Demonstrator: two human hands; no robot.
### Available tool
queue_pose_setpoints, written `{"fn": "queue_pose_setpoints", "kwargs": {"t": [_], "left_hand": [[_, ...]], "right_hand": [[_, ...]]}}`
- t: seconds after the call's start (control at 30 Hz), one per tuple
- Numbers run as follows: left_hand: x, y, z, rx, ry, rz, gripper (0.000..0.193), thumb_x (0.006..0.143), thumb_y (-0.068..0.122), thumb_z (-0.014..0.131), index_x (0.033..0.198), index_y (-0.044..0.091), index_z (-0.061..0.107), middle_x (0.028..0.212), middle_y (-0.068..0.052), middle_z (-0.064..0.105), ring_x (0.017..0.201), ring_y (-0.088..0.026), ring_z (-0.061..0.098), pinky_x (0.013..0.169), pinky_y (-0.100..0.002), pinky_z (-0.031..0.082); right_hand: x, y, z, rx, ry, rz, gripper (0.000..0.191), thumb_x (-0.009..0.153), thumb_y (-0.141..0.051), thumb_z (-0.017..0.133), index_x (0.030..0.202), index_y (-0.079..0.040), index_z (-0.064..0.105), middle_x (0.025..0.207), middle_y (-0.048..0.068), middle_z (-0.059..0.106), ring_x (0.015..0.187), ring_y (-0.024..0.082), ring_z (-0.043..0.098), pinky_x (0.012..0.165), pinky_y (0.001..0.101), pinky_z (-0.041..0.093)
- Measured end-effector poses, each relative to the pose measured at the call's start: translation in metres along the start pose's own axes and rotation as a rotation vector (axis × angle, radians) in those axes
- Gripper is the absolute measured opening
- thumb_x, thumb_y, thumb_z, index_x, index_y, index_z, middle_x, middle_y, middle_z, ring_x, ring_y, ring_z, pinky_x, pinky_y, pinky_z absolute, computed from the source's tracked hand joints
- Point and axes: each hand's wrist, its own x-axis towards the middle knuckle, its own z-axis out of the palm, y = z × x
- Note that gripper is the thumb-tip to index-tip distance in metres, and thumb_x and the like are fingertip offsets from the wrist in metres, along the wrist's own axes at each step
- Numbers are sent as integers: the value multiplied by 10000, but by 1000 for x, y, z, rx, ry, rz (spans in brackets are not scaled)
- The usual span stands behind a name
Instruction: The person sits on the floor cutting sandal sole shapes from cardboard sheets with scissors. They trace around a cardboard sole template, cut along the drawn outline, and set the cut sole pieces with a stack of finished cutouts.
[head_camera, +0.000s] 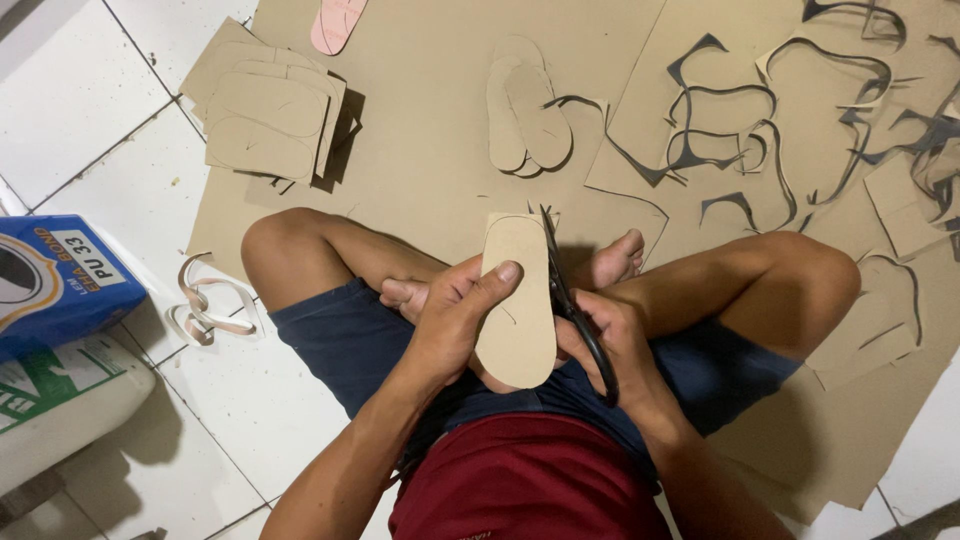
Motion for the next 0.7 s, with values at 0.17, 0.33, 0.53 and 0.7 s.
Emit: {"fn": "queue_pose_setpoints", "kwargs": {"t": [0.17,0.33,0.53,0.7], "left_hand": [[-1,0,0,-15,-9,13,360,1077,287,544,1227,-15,670,967,-78,736,855,-132,700,756,-269,574],[-1,2,1,-52,-10,-10,381,1077,314,546,1213,-23,658,959,-88,731,843,-145,704,752,-281,581],[-3,4,4,-54,-3,-22,416,1074,354,530,1222,-16,650,965,-97,726,851,-151,707,759,-286,585],[-3,3,6,-56,35,-32,432,1069,363,515,1209,-20,658,962,-99,734,855,-155,712,770,-292,587]], "right_hand": [[0,-2,0,2,-9,-9,188,991,-167,658,900,-2,667,653,-35,557,571,36,497,502,211,392],[2,-4,1,24,-2,-3,178,986,-156,657,905,2,668,666,-29,569,583,39,509,507,215,407],[1,-5,1,74,-19,16,198,988,-165,654,893,8,657,678,-21,617,597,46,573,524,215,457],[1,-2,0,14,-5,-12,182,983,-163,664,912,4,668,676,-22,593,598,42,540,518,211,438]]}}
